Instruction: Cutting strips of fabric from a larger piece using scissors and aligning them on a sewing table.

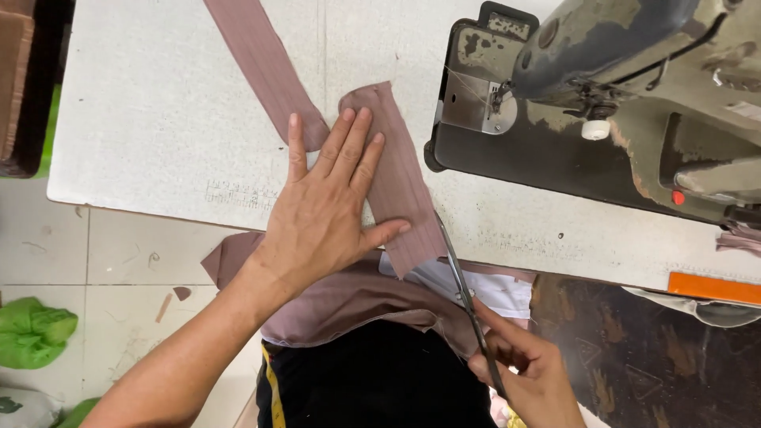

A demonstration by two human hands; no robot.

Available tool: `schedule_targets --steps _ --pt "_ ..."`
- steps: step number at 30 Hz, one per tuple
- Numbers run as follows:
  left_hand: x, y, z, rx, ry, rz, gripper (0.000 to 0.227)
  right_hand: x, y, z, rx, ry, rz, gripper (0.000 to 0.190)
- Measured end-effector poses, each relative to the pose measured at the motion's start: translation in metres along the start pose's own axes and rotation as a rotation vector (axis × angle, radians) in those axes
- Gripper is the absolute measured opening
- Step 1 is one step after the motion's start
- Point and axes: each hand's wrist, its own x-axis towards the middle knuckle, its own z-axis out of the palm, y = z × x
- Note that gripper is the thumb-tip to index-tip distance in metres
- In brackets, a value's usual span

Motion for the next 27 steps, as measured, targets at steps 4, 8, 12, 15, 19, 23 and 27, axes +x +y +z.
schedule_targets --steps 4,8,12,15,19,23,27 --pt "0.000 -0.002 0.001 -0.039 0.021 0.002 0.101 -0.005 -0.006 0.003 -0.061 -0.002 -0.082 0.075" --pt "0.000 -0.002 0.000 -0.008 -0.006 -0.006 0.101 -0.013 -0.008 0.004 -0.099 0.007 -0.132 0.078" --pt "0.000 -0.003 0.001 -0.042 0.006 -0.008 0.102 -0.018 -0.004 0.000 -0.079 0.026 -0.125 0.076" --pt "0.000 -0.003 0.000 -0.001 -0.022 -0.012 0.102 -0.019 -0.003 -0.002 0.039 -0.012 -0.110 0.068" --pt "-0.005 0.004 0.002 0.087 -0.040 -0.038 0.104 -0.013 -0.014 0.002 -0.008 0.031 -0.042 0.072" --pt "-0.009 0.009 0.002 0.129 -0.065 -0.036 0.104 -0.004 -0.026 0.013 -0.134 -0.019 -0.154 0.075" --pt "-0.009 0.009 0.004 0.111 -0.032 -0.034 0.104 -0.008 -0.039 0.024 -0.138 0.048 -0.113 0.074"
